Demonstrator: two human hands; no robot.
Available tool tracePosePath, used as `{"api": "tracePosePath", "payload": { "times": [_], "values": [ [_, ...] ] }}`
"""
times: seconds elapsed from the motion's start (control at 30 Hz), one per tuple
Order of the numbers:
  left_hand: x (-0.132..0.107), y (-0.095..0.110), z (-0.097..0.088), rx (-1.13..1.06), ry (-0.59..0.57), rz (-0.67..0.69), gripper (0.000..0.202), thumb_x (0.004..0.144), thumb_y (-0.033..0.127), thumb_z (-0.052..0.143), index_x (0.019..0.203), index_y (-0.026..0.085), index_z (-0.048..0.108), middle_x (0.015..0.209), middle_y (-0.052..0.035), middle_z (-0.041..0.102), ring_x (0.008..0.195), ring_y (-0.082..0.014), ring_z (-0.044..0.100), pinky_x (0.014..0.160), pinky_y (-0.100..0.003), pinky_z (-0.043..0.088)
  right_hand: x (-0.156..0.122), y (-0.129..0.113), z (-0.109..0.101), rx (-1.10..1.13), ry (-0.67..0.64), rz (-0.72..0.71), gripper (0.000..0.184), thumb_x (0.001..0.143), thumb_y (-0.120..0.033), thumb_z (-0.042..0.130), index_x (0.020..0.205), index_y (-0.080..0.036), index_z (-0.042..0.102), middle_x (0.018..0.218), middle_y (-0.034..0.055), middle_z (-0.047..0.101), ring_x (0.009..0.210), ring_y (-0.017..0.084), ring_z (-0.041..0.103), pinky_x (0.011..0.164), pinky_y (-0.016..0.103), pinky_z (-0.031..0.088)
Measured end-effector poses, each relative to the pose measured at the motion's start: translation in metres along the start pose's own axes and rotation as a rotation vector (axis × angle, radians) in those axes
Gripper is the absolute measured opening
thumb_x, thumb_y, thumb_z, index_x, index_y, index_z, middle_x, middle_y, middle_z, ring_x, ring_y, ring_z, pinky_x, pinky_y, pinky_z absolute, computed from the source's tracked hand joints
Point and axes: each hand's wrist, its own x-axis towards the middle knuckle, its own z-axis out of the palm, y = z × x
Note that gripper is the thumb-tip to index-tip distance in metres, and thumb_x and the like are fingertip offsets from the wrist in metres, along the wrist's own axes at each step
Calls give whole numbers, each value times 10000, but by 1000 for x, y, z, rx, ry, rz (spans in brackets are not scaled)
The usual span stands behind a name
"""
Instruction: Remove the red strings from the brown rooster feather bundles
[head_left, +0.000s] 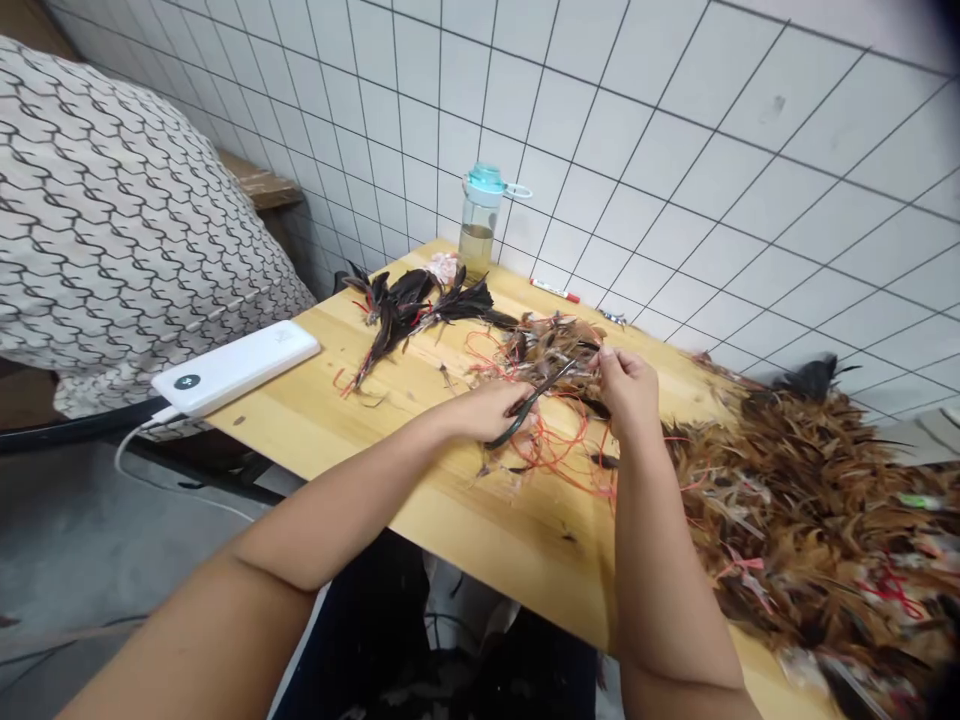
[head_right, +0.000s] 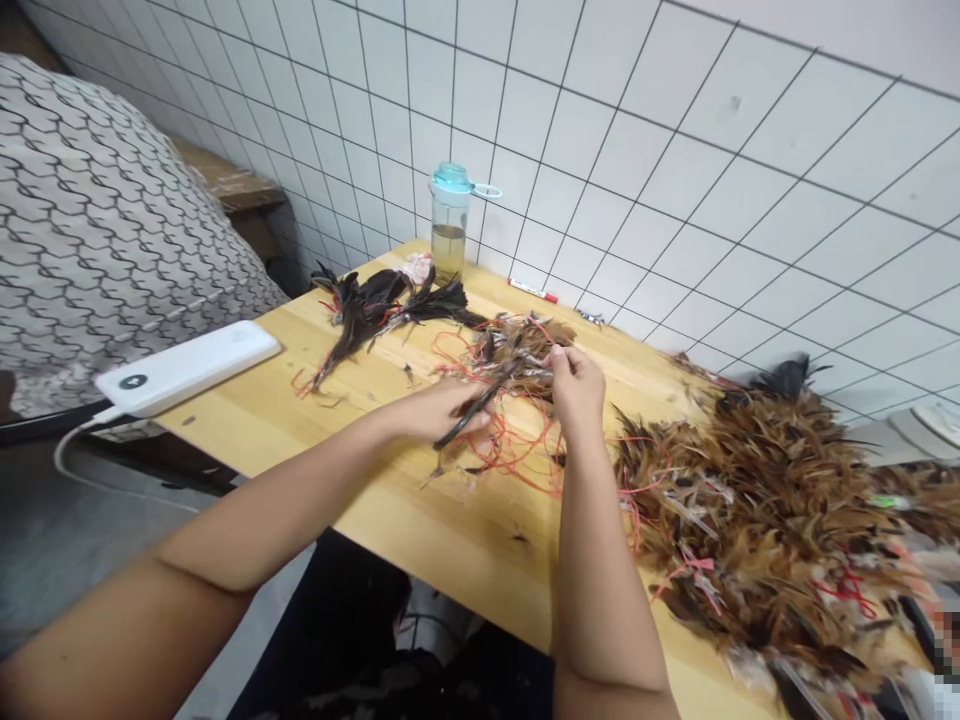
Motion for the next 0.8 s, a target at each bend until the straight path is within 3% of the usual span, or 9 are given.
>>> {"api": "tracePosePath", "payload": {
  "times": [0.13,0.3,0.43,0.63,0.8],
  "values": [
    [5,-10,1,36,88,-33,120,738,262,665,825,210,601,811,-56,674,783,-208,623,741,-280,478,-2,-13,5,26,16,36,368,860,-485,486,703,-189,638,571,-13,527,582,142,475,609,275,373],
    [7,-18,1,66,192,-63,164,758,256,654,906,209,600,900,-91,695,909,-252,647,849,-318,491,-3,-23,14,-65,-99,-19,303,849,-419,510,730,-194,674,644,1,604,626,149,508,650,284,365],
    [7,-21,2,183,203,-79,186,824,265,588,1000,202,587,957,-99,705,938,-244,656,870,-320,500,-2,-24,14,-115,-177,-13,288,847,-398,509,738,-200,687,644,1,624,645,158,532,663,282,370],
    [8,-21,1,416,129,-107,201,907,250,458,1052,159,564,953,-115,705,880,-236,671,814,-327,512,-1,-29,17,-117,-227,-33,313,859,-412,491,743,-199,689,624,3,618,627,160,516,648,280,353],
    [9,-22,-5,360,211,-91,230,929,278,435,1049,139,572,916,-116,705,816,-221,669,758,-314,509,4,-46,30,-80,-246,-46,303,861,-398,487,723,-193,661,636,2,615,620,153,512,637,276,347]
  ]
}}
